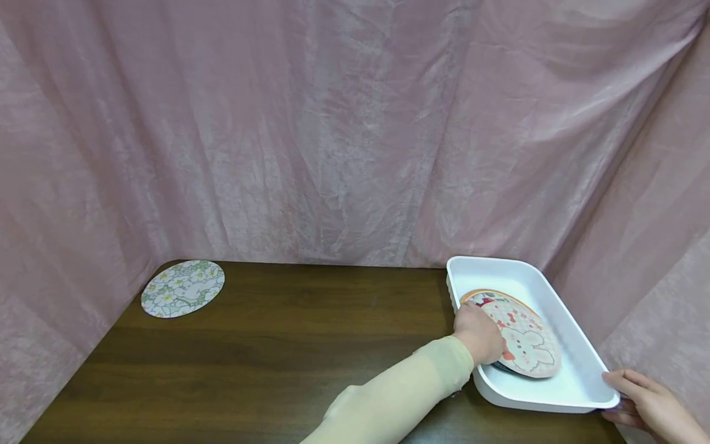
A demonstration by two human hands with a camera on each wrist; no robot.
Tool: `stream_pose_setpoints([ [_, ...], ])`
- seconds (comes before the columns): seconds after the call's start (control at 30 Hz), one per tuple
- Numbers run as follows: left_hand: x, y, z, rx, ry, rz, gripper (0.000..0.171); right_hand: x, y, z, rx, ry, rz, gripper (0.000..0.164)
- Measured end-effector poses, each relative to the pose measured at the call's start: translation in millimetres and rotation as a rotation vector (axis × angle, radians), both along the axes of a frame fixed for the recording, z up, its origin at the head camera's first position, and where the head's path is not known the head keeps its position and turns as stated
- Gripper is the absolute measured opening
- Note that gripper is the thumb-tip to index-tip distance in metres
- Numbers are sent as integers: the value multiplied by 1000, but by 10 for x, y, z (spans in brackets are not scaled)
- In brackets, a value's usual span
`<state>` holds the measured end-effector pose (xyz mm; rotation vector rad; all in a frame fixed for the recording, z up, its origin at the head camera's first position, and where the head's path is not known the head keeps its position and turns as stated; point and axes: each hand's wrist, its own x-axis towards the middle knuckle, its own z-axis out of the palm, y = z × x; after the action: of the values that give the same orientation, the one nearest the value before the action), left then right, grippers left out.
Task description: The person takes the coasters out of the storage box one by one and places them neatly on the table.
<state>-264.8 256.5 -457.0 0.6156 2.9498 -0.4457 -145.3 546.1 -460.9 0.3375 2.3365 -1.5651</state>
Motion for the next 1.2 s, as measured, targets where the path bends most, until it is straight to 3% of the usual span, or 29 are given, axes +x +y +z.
stream_pose_setpoints([
  [0.2,3,1,23,-9,-8,-15,60,48,16,-35,-53,86,38,36],
  [0.47,-17,-25,11,6,-22,-32,56,47,-47,-18,-43,74,3,35],
  [0.67,-12,-73,-1,69,38,-109,50,44,-11,-27,-80,83,-1,37],
  [0.87,-1,-133,26,150,49,-157,50,11,-79,53,7,4,-57,37],
  [1.03,-3,-160,-3,192,98,-198,50,0,-69,62,11,-35,-19,39],
  [1.2,-27,-151,-22,267,151,-181,69,2,-70,59,22,-40,-27,38],
])
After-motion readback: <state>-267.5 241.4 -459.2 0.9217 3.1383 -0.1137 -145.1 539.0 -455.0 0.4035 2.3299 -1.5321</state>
